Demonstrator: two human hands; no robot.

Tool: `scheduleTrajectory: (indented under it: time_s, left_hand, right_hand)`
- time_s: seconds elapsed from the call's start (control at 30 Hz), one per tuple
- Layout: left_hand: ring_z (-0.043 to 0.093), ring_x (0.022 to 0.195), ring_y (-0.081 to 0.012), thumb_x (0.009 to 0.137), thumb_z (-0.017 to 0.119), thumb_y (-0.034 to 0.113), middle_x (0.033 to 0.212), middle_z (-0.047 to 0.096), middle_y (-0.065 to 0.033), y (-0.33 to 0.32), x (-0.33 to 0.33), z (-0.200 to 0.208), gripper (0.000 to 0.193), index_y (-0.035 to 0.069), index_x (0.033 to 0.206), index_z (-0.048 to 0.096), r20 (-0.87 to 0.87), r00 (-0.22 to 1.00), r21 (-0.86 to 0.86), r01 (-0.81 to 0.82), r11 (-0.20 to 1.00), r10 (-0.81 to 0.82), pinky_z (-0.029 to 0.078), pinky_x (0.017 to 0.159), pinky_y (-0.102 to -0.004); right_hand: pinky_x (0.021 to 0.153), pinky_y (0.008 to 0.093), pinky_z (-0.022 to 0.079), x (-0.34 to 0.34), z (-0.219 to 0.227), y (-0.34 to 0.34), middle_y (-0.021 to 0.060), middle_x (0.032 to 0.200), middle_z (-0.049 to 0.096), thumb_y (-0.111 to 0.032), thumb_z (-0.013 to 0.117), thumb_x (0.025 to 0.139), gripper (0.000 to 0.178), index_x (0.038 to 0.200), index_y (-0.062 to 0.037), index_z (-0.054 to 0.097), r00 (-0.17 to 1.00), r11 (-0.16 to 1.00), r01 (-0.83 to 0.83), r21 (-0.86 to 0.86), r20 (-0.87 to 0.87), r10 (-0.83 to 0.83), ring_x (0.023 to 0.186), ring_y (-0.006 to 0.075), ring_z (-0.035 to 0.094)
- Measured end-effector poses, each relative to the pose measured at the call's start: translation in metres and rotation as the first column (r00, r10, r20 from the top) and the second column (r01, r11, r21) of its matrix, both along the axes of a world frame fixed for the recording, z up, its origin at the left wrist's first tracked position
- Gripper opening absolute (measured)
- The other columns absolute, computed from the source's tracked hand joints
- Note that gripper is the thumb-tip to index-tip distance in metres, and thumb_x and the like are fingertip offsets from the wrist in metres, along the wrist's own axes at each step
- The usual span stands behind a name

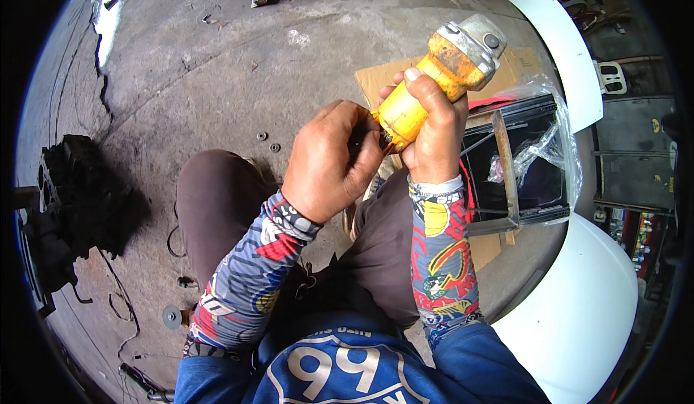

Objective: The person sits on the floor and uses a screwdriver to adjust internal components of a yellow power tool. They repeatedly open the tool housing, manipulate wires and parts, and close the housing while seated.

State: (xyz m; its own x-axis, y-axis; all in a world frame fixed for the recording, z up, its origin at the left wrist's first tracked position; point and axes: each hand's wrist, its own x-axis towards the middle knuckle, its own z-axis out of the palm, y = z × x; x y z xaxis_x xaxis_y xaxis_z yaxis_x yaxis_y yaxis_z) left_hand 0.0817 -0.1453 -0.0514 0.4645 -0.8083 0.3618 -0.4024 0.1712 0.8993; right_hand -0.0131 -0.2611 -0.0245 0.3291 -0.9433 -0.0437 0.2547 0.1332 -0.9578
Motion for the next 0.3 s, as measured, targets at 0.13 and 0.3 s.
scheduleTrajectory:
  time_s: [0.13, 0.3]
  left_hand:
    - [0.069, 0.077, -0.0367, 0.088, 0.068, 0.009, 0.085, 0.068, -0.0221, 0.002, -0.0013, -0.0038, 0.016, -0.006, 0.093, 0.064, -0.319, 0.947, 0.142, 0.092, 0.986, -0.043, 0.054, 0.07, -0.0422]
    - [0.072, 0.079, -0.0335, 0.09, 0.068, 0.012, 0.09, 0.072, -0.0206, 0.0027, -0.0003, -0.0085, 0.018, -0.005, 0.095, 0.065, -0.439, 0.897, 0.148, 0.124, 0.981, -0.047, 0.055, 0.072, -0.0409]
  right_hand:
    - [0.071, 0.0395, 0.059, -0.001, 0.0006, -0.0009, 0.0115, 0.092, 0.066, -0.018, 0.075, 0.083, 0.036, 0.11, -0.0005, 0.059, 0.999, 1.0, 0.001, 0.027, -0.033, 0.0, 0.078, 0.025, 0.071]
    - [0.065, 0.0359, 0.059, 0.0, 0.0001, -0.0008, 0.0093, 0.091, 0.066, -0.014, 0.08, 0.079, 0.04, 0.111, -0.0026, 0.059, 0.999, 0.995, 0.043, 0.092, -0.013, -0.042, 0.07, 0.0223, 0.069]
